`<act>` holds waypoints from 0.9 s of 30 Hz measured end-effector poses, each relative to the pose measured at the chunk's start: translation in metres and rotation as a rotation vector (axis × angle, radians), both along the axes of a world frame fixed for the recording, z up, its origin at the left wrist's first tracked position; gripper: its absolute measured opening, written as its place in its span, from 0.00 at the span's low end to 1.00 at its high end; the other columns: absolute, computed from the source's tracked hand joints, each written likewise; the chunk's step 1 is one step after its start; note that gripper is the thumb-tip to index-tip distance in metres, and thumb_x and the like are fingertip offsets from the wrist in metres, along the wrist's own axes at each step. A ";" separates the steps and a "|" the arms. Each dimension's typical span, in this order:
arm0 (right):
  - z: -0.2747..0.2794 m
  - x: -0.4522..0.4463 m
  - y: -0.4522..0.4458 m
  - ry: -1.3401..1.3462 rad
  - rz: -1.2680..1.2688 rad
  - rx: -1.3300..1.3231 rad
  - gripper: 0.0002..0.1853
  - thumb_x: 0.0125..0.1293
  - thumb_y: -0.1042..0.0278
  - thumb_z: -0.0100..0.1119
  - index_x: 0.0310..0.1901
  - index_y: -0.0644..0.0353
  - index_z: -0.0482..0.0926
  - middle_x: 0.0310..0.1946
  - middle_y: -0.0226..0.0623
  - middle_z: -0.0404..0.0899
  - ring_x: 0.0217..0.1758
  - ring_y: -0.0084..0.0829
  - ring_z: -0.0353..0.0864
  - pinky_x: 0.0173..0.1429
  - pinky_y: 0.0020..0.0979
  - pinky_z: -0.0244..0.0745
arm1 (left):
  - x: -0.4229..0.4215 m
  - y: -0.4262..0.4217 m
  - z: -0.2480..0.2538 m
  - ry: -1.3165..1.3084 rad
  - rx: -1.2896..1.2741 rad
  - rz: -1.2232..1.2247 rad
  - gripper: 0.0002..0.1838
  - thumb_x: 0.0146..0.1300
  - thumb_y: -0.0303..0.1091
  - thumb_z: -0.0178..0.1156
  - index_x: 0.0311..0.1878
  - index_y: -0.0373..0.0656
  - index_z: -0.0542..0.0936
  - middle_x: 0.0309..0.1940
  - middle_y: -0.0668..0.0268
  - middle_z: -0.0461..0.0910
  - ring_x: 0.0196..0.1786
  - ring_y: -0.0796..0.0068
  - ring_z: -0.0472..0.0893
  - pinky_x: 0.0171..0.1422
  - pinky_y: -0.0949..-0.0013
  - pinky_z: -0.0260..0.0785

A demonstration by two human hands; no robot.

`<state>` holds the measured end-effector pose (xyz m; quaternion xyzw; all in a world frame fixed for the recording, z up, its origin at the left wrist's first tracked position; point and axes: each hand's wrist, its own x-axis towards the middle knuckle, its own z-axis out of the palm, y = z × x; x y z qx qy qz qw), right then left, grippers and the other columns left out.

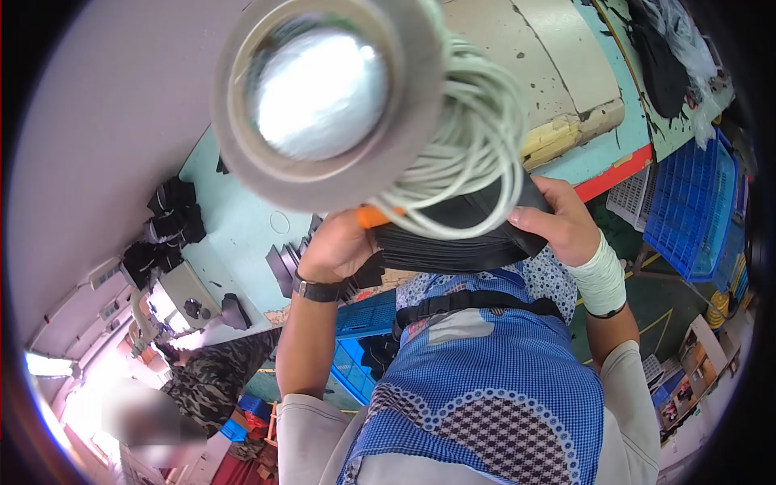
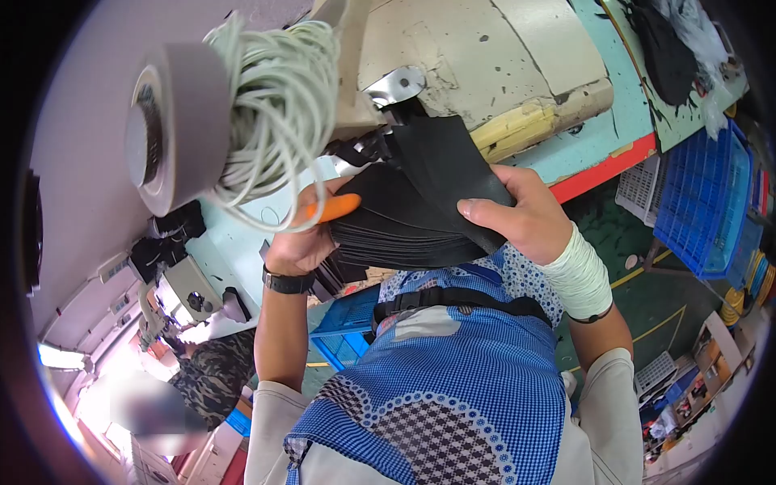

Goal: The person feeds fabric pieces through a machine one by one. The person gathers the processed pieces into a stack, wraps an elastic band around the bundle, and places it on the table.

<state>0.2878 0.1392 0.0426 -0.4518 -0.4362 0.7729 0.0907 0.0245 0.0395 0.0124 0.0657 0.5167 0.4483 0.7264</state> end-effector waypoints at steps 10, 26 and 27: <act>0.005 -0.006 -0.001 -0.036 -0.025 0.079 0.19 0.60 0.68 0.60 0.49 0.72 0.78 0.42 0.34 0.83 0.44 0.22 0.78 0.53 0.24 0.71 | -0.001 0.014 0.020 -0.122 0.005 -0.026 0.17 0.72 0.31 0.56 0.53 0.22 0.78 0.47 0.60 0.82 0.39 0.84 0.78 0.42 0.84 0.70; 0.010 -0.006 -0.005 -0.039 -0.122 0.060 0.19 0.59 0.71 0.60 0.50 0.72 0.78 0.42 0.34 0.83 0.44 0.21 0.78 0.53 0.25 0.72 | 0.009 0.011 0.004 0.328 0.063 -0.131 0.22 0.71 0.31 0.55 0.61 0.23 0.72 0.40 0.61 0.81 0.34 0.85 0.74 0.33 0.83 0.65; 0.009 -0.006 -0.005 -0.020 -0.133 0.034 0.19 0.59 0.70 0.60 0.50 0.72 0.78 0.42 0.34 0.83 0.44 0.21 0.78 0.53 0.25 0.72 | 0.010 0.012 0.014 0.324 0.066 -0.135 0.22 0.71 0.31 0.55 0.61 0.23 0.72 0.40 0.61 0.81 0.34 0.85 0.74 0.33 0.83 0.65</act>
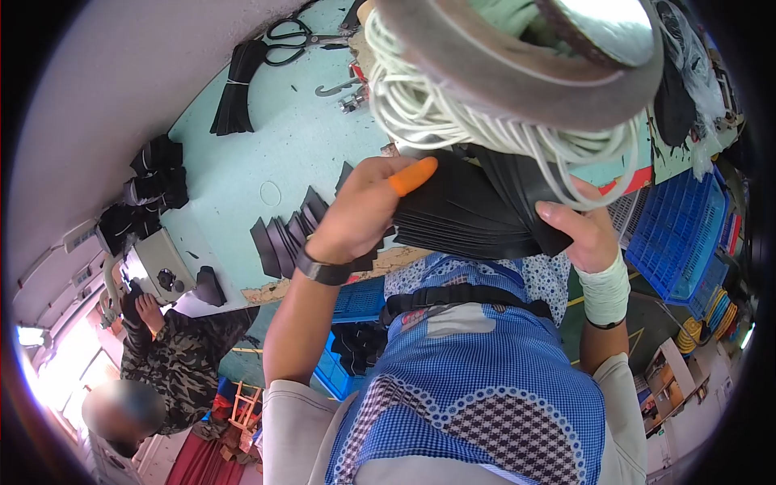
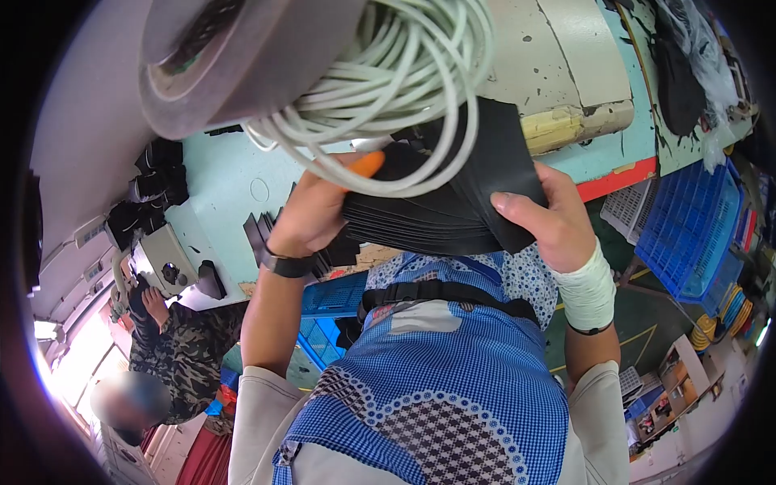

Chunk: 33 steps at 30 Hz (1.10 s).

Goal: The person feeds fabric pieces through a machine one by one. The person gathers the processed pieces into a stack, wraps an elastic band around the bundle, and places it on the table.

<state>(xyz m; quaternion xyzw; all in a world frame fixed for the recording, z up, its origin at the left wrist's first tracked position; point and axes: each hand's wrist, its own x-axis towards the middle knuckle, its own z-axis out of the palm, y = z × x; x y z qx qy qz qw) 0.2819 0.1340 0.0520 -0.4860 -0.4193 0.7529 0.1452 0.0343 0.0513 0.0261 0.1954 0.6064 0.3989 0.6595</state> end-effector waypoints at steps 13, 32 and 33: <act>-0.001 0.000 0.000 -0.069 0.036 0.076 0.24 0.57 0.72 0.61 0.56 0.71 0.75 0.48 0.37 0.81 0.51 0.25 0.78 0.59 0.27 0.70 | -0.014 -0.004 -0.009 -0.224 -0.139 0.072 0.19 0.70 0.34 0.58 0.54 0.26 0.78 0.35 0.69 0.81 0.30 0.87 0.76 0.33 0.83 0.68; 0.001 -0.001 -0.011 -0.022 -0.039 0.121 0.23 0.58 0.72 0.62 0.56 0.71 0.75 0.47 0.37 0.82 0.49 0.24 0.79 0.57 0.26 0.72 | 0.001 0.010 0.020 -0.311 -0.189 0.310 0.17 0.69 0.35 0.58 0.49 0.28 0.81 0.26 0.72 0.77 0.22 0.87 0.68 0.24 0.81 0.57; -0.004 0.002 -0.012 -0.029 -0.048 0.100 0.23 0.58 0.72 0.62 0.56 0.71 0.75 0.47 0.37 0.82 0.49 0.24 0.79 0.57 0.26 0.72 | -0.011 0.011 0.012 -0.151 -0.209 0.014 0.16 0.69 0.32 0.57 0.52 0.27 0.79 0.35 0.65 0.80 0.33 0.83 0.75 0.36 0.80 0.66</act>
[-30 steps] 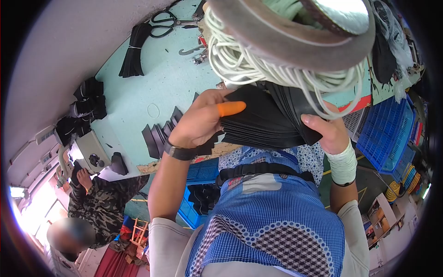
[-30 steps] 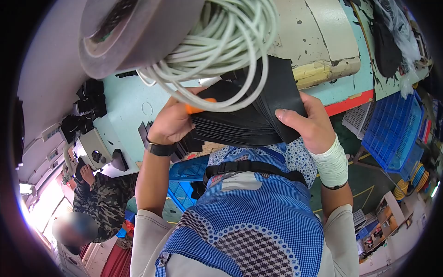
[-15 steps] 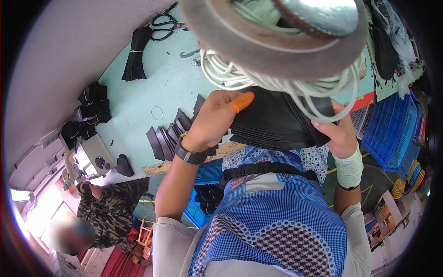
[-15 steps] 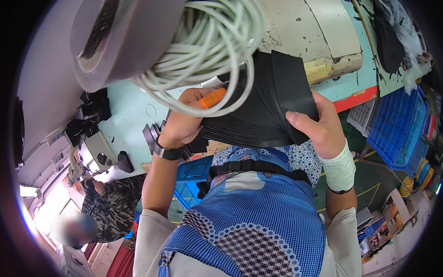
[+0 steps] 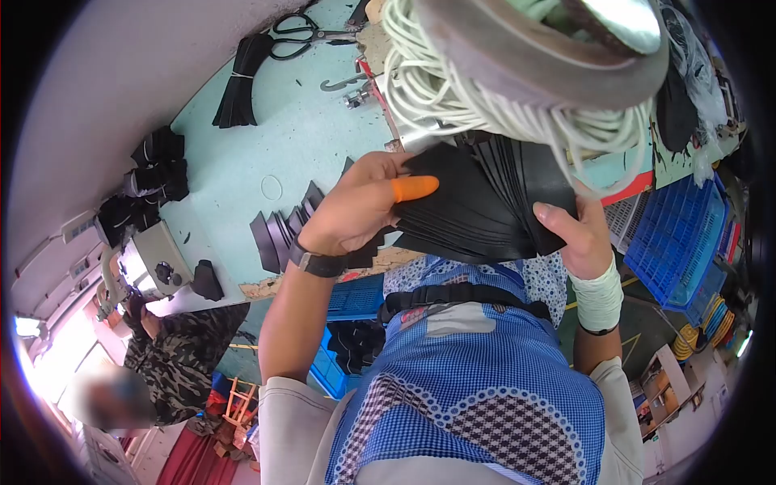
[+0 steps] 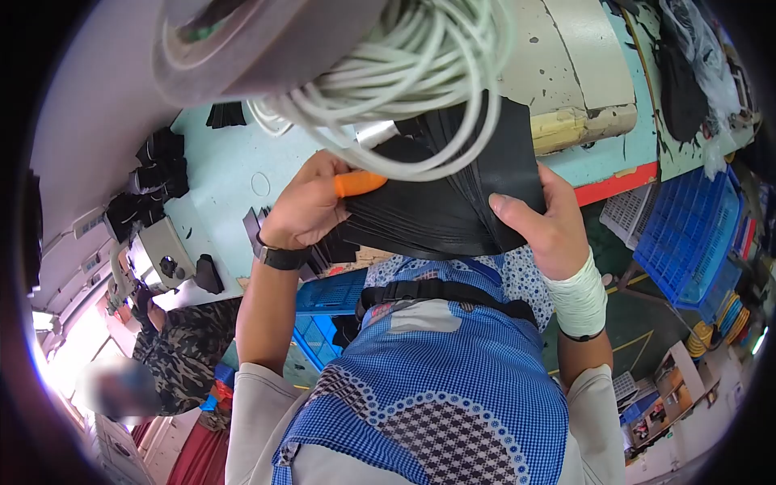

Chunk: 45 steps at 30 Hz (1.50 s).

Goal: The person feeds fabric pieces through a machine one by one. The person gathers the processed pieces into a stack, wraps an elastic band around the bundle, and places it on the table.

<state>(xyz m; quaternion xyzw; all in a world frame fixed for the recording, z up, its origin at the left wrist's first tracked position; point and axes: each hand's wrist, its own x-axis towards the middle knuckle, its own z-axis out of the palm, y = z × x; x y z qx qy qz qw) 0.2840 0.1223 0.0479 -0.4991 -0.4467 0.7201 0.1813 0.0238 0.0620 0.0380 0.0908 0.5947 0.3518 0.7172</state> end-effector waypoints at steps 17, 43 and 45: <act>0.009 -0.007 -0.005 0.010 -0.118 -0.009 0.33 0.56 0.73 0.61 0.64 0.75 0.65 0.53 0.43 0.78 0.55 0.30 0.77 0.64 0.29 0.68 | 0.002 -0.021 -0.031 0.023 0.137 -0.004 0.18 0.70 0.34 0.56 0.50 0.25 0.79 0.30 0.63 0.84 0.24 0.86 0.78 0.23 0.84 0.67; -0.001 -0.004 -0.011 0.030 -0.197 0.041 0.27 0.56 0.73 0.62 0.57 0.72 0.68 0.49 0.42 0.79 0.52 0.28 0.77 0.59 0.29 0.71 | -0.002 -0.021 -0.013 -0.068 0.015 0.053 0.20 0.71 0.33 0.57 0.60 0.29 0.72 0.37 0.60 0.80 0.27 0.76 0.82 0.19 0.70 0.81; 0.003 -0.002 -0.012 0.068 -0.218 0.059 0.26 0.57 0.73 0.62 0.57 0.72 0.69 0.48 0.41 0.79 0.51 0.27 0.77 0.59 0.29 0.71 | 0.000 -0.015 -0.014 -0.068 -0.036 -0.048 0.20 0.71 0.36 0.57 0.57 0.28 0.74 0.31 0.64 0.80 0.22 0.78 0.78 0.17 0.73 0.78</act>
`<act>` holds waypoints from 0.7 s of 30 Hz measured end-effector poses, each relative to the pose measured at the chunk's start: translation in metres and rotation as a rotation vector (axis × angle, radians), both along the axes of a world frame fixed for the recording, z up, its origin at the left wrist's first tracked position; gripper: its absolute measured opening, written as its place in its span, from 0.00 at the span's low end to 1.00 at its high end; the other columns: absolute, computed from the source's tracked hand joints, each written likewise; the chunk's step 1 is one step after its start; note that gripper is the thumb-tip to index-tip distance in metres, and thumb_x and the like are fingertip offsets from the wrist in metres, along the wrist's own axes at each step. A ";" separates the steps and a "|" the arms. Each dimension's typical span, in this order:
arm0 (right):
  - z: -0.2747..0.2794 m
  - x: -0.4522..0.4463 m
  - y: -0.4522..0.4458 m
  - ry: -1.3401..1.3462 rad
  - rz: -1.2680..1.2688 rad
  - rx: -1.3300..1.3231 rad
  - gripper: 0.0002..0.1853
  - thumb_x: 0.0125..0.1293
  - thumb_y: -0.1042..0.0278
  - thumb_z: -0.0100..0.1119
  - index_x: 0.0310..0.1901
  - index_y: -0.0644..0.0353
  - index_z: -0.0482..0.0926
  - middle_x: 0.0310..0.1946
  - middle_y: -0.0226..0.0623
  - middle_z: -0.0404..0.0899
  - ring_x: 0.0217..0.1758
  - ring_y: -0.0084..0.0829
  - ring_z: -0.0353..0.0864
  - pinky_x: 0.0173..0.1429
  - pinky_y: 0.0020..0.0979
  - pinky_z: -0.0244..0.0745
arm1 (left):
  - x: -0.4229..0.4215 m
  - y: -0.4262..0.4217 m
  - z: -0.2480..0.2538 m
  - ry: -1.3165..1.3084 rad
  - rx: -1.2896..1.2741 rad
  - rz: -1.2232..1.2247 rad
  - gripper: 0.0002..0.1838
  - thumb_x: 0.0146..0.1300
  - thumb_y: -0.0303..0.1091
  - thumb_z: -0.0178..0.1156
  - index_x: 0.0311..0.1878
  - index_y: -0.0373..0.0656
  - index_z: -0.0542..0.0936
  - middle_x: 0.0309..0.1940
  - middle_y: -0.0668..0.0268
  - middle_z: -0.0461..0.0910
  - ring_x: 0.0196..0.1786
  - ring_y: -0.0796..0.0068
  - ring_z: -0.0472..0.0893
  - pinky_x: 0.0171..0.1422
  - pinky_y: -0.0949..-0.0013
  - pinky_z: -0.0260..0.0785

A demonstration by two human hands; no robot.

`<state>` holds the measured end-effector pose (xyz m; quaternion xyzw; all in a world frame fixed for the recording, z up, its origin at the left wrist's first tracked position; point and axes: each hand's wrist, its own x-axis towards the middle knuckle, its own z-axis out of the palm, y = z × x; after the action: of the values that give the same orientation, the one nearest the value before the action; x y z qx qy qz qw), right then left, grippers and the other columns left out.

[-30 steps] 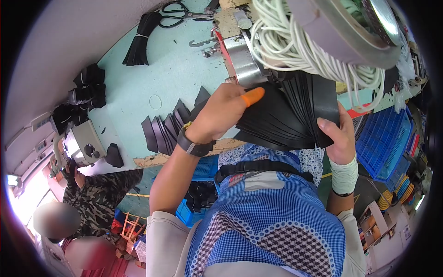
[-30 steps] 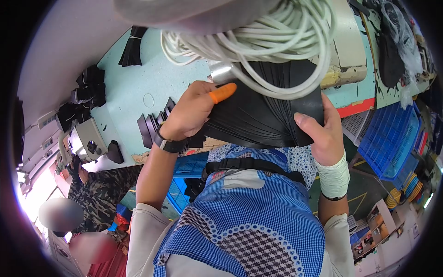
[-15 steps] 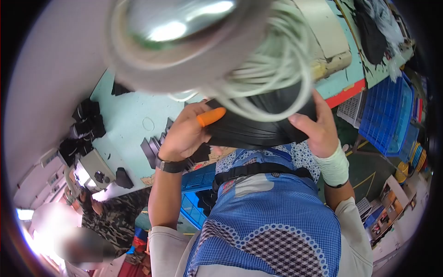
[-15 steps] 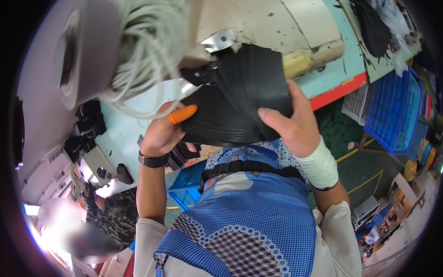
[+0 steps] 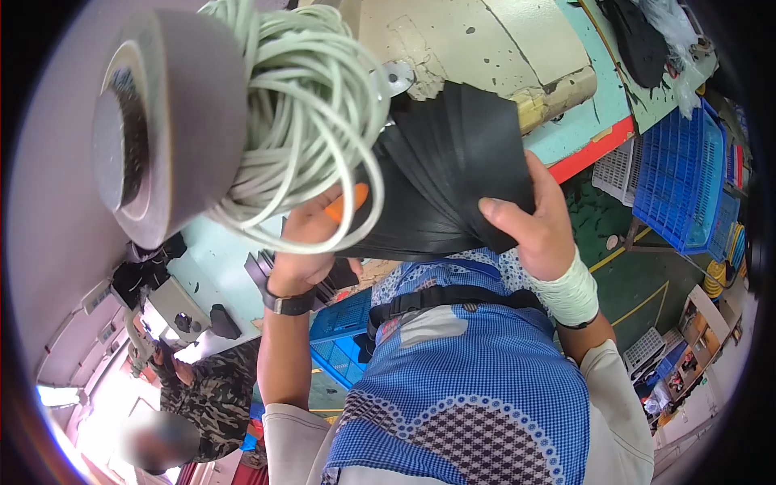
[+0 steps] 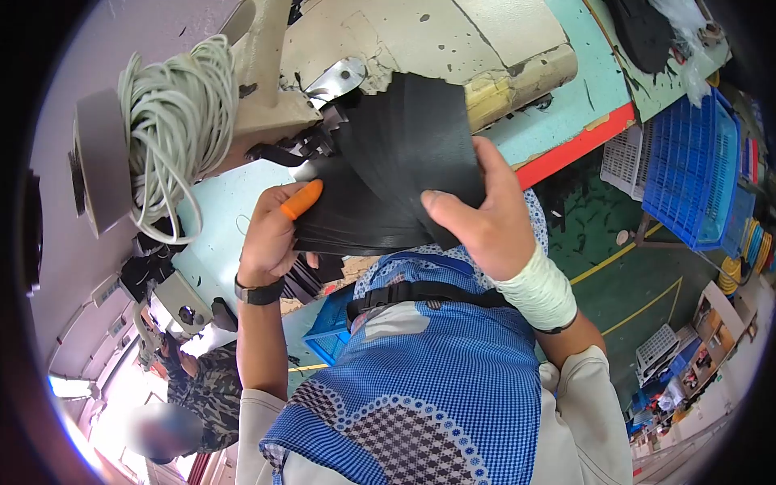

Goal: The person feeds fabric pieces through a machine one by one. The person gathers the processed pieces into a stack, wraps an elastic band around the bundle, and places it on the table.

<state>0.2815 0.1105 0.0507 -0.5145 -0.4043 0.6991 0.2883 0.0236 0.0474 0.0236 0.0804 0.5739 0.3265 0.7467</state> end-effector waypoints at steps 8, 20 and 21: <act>-0.002 -0.002 0.001 -0.023 0.005 0.008 0.26 0.57 0.73 0.62 0.57 0.72 0.69 0.48 0.41 0.79 0.50 0.27 0.78 0.58 0.28 0.71 | 0.001 -0.002 0.007 0.033 0.058 0.097 0.20 0.71 0.34 0.57 0.57 0.25 0.73 0.32 0.55 0.83 0.25 0.69 0.84 0.19 0.73 0.76; 0.000 -0.012 0.000 -0.058 0.011 0.040 0.27 0.56 0.73 0.61 0.58 0.72 0.69 0.50 0.42 0.78 0.52 0.29 0.77 0.60 0.28 0.70 | 0.001 0.008 0.010 0.030 0.052 -0.011 0.21 0.75 0.36 0.51 0.50 0.20 0.71 0.30 0.47 0.83 0.23 0.61 0.85 0.17 0.71 0.78; -0.002 -0.010 -0.001 -0.017 -0.017 0.006 0.27 0.56 0.73 0.61 0.58 0.72 0.69 0.50 0.42 0.78 0.52 0.28 0.77 0.60 0.28 0.70 | 0.002 0.006 0.006 -0.005 0.063 0.003 0.19 0.75 0.36 0.51 0.51 0.22 0.72 0.31 0.49 0.84 0.23 0.62 0.85 0.18 0.72 0.79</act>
<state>0.2720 0.1094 0.0484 -0.5231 -0.4045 0.6910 0.2920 0.0260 0.0531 0.0294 0.1024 0.5614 0.3458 0.7449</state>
